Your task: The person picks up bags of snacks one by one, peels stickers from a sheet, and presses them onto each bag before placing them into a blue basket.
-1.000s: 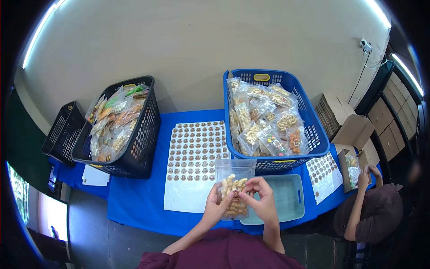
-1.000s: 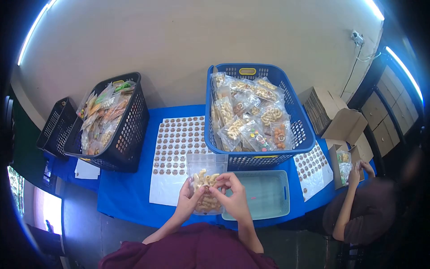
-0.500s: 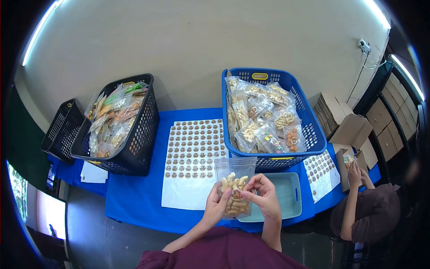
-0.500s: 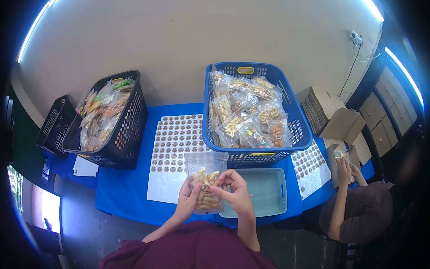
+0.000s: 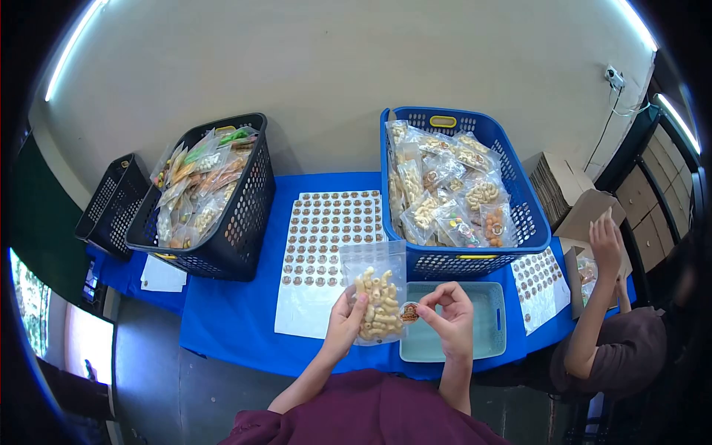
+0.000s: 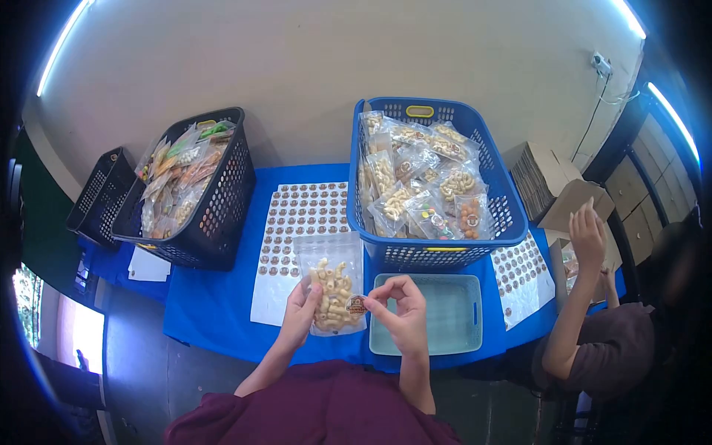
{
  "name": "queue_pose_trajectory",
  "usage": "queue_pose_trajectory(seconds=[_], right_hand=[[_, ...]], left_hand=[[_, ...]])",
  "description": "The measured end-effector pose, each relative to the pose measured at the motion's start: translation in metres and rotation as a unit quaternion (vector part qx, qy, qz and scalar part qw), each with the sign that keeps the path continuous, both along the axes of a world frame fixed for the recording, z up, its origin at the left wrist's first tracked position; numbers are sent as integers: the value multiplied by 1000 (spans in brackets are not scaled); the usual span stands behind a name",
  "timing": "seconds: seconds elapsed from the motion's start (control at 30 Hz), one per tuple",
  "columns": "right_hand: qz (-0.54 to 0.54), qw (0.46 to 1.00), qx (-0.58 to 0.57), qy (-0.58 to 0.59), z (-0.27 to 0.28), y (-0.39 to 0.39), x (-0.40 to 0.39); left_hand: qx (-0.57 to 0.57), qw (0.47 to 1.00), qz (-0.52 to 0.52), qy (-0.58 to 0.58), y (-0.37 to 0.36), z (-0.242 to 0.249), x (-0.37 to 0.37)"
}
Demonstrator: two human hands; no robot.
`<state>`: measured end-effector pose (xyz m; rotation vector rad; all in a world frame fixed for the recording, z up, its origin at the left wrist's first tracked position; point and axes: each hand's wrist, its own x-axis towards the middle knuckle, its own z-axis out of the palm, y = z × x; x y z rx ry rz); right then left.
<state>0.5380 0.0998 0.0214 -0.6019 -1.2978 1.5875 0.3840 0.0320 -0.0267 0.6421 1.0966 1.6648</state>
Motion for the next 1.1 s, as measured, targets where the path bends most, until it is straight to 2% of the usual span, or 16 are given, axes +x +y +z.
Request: queue_pose_trajectory(seconds=[0.07, 0.17, 0.3, 0.4, 0.67, 0.77, 0.87, 1.0, 1.1], right_hand=[[-6, 999, 19, -45, -1, 0, -3], [-19, 995, 40, -85, -7, -5, -12], [-30, 991, 59, -120, -9, -9, -16], [-40, 988, 65, -132, -11, -10, -19], [-72, 975, 113, -176, -17, -12, -23], [-151, 957, 161, -190, -12, -19, -25], [-216, 956, 155, -127, -7, -16, -18], [-121, 985, 96, -80, -8, -12, -23], [-18, 996, -5, -83, -25, -15, -29]], left_hand=[[15, 1000, -20, 12, -1, 4, 1], [-26, 997, -49, 59, -3, 5, 3], [-2, 998, -62, 12, -3, 7, 2], [-25, 998, -57, 22, -7, 1, 1], [7, 996, -74, 41, -11, 14, 1], [4, 998, -60, 30, -11, 14, 0], [22, 998, -49, 42, -11, 14, -6], [-9, 996, -73, 58, -14, 17, -9], [48, 987, -130, 85, -14, 19, -6]])
